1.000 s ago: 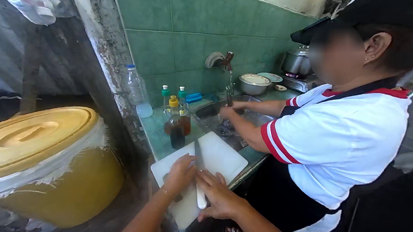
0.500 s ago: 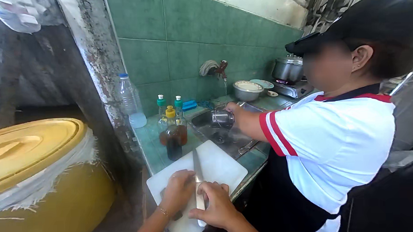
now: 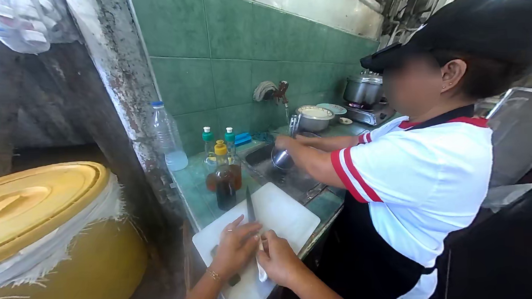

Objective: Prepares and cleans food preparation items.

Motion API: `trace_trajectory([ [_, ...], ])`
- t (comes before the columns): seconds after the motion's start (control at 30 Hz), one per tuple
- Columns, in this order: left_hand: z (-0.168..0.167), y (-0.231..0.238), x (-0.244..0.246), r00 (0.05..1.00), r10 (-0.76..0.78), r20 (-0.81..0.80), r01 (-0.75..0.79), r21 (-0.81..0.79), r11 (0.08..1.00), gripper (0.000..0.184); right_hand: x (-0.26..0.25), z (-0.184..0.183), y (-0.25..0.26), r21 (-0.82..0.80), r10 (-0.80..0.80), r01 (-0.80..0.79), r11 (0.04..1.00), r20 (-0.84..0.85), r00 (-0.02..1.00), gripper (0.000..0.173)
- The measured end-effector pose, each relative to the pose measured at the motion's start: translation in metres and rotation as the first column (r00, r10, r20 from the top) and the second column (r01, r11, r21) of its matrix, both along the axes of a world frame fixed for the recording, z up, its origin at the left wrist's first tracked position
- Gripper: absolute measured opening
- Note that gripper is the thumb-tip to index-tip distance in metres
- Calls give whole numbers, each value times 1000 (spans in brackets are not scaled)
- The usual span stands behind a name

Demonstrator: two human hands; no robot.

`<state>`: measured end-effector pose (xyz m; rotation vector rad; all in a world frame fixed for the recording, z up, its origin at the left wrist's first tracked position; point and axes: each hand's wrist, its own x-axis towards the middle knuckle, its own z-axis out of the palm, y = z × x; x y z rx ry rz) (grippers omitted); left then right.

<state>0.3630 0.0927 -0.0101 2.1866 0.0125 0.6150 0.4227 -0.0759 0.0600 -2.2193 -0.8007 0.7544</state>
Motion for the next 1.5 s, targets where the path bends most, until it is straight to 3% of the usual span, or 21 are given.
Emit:
trace_trajectory([
  [0.23,3,0,-1,1000,23,-13,-24,-34,999,33,-16,17,6,-111,-14,31,993,150,989,42],
  [0.4,3,3,-2,996,76,48,-69,-136,988,29,-22,15,4,-121,15,21,992,287,958,57],
  [0.5,6,2,-4,989,148,7,-145,-173,974,26,-33,4,2,-96,82,-57,994,282,956,63],
  [0.63,11,-1,-4,979,176,-107,-187,-105,977,27,-26,-8,-8,-18,204,-208,978,301,932,54],
  [0.7,14,-2,-4,976,156,-153,-168,-68,983,27,-6,-9,-13,27,174,-192,981,318,932,48],
  [0.83,15,-3,-4,976,132,-171,-138,-23,990,27,46,-2,-21,79,-22,-6,997,348,937,40],
  [1.03,11,-4,-2,973,188,-131,-192,-19,981,31,81,-63,-26,456,-306,104,884,396,866,26],
  [1.2,21,-7,-4,943,249,-223,-244,51,968,55,72,-72,-24,440,-305,55,896,523,796,21],
  [1.3,30,-9,-6,916,209,-342,-183,107,977,59,72,-72,-23,432,-307,55,900,539,784,20],
  [1.5,29,-11,-3,907,199,-371,-127,211,969,71,69,-69,-22,373,-282,70,925,551,786,22],
])
